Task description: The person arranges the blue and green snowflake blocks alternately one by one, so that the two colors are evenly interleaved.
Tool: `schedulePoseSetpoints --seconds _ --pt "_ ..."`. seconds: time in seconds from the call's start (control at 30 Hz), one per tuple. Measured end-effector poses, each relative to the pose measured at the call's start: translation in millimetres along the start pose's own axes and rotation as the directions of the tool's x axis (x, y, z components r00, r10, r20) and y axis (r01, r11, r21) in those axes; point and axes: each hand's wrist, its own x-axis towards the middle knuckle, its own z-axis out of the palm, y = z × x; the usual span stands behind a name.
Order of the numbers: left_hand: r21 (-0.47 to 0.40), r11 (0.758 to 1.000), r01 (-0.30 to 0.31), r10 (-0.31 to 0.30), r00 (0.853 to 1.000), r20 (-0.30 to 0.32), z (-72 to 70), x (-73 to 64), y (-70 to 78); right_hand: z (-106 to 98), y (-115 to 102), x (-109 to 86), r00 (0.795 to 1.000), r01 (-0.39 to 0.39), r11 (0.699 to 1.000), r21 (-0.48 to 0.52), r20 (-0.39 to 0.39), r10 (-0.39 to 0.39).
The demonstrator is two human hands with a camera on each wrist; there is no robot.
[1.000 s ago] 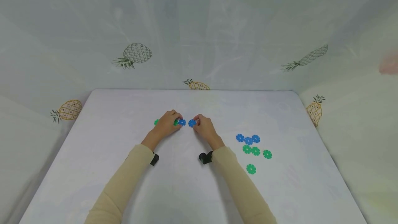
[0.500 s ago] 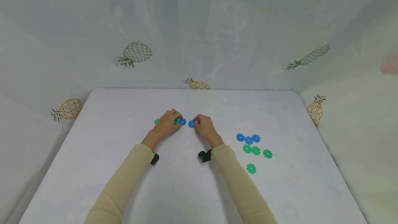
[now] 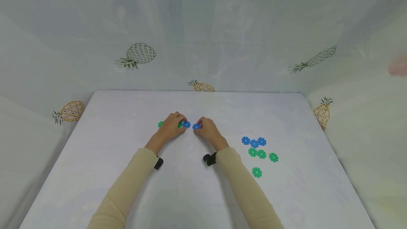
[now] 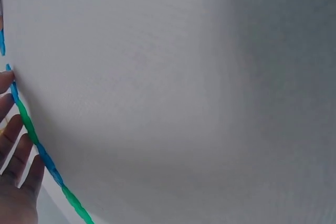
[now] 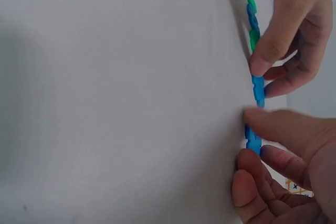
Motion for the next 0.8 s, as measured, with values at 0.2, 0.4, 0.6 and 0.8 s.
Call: schedulePoseSetpoints --seconds 0.2,0.4,0.6,0.8 --pt "-0.031 1.0 -0.004 0.003 1.0 -0.012 -2.0 -3.6 0.1 3 -3 -1.1 1.0 -0.009 0.998 -0.062 0.0 0.009" --pt "-0.035 0.999 -0.018 0.017 1.0 -0.023 -3.2 -4.8 -0.1 3 -5 -4.3 1.0 -0.018 0.994 -0.112 0.006 0.018" --pt "-0.036 0.999 -0.015 0.015 1.0 -0.017 -0.8 -2.6 -2.5 2 -4 -6.9 1.0 0.001 0.993 -0.12 0.011 0.0" --pt "-0.037 0.999 0.001 -0.001 1.0 -0.005 -0.3 -0.5 -3.7 -9 2 -20.6 0.996 0.075 0.997 0.006 0.039 -0.075"
